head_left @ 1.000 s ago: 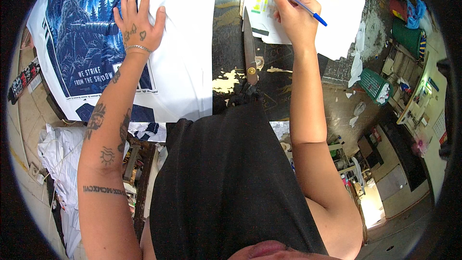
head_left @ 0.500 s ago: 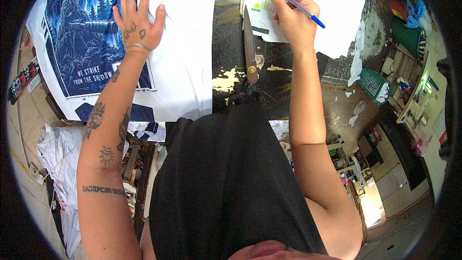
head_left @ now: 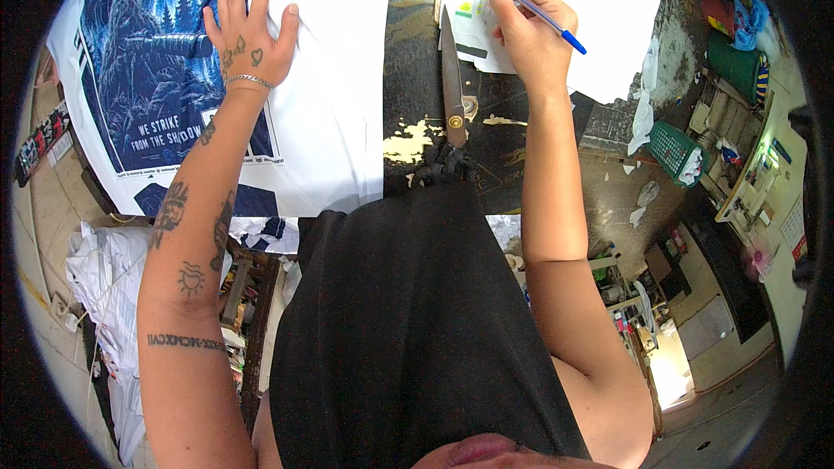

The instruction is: The person cuts the side seams of several printed t-shirts using shears, then folds each shirt and writes on a clipboard. The shirts are handled one at a time and stacked after cutting.

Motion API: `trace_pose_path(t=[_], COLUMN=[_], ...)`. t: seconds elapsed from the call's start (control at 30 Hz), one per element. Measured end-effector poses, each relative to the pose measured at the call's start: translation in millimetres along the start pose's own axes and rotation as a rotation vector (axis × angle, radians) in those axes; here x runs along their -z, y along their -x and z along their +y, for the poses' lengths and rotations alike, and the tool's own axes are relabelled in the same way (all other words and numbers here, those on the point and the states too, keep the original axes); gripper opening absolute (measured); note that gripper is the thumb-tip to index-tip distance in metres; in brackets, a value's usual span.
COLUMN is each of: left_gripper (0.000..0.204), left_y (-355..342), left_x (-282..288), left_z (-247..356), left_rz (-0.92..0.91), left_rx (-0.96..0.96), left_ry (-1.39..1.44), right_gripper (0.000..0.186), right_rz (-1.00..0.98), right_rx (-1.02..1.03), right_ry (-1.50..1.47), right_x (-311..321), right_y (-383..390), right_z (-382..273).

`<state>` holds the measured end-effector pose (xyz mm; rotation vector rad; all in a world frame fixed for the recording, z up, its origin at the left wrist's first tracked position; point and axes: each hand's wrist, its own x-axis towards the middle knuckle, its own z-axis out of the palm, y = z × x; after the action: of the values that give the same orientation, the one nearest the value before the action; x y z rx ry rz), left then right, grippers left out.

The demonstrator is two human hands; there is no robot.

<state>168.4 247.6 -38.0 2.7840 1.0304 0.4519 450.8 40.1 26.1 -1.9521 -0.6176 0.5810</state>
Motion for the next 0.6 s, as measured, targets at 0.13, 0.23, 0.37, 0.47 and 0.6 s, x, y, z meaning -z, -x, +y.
trace_pose_path(t=[0.13, 0.23, 0.37, 0.47, 0.6], left_gripper=[0.07, 0.07, 0.07, 0.07, 0.07], left_y=[0.1, -0.2, -0.6, -0.8, -0.5], left_x=[-0.3, -0.5, -0.4, 0.0, -0.3], left_z=[-0.6, -1.0, -0.7, -0.4, -0.5], left_rz=[-0.003, -0.002, -0.009, -0.013, 0.002], left_rx=[0.0, -0.001, 0.008, 0.012, -0.005], left_ry=[-0.012, -0.019, -0.026, -0.028, -0.018], right_gripper=[0.026, 0.026, 0.023, 0.021, 0.021], right_rz=[0.004, 0.048, 0.123, 0.171, 0.241], right_rx=[0.028, 0.008, -0.049, -0.017, -0.026], right_ry=[-0.026, -0.054, -0.088, -0.126, -0.175], right_x=[-0.6, -0.6, 1.2, 4.2, 12.1], right_y=[1.3, 4.3, 10.5, 14.1, 16.8], right_z=[1.0, 1.6, 4.5, 8.8, 14.6])
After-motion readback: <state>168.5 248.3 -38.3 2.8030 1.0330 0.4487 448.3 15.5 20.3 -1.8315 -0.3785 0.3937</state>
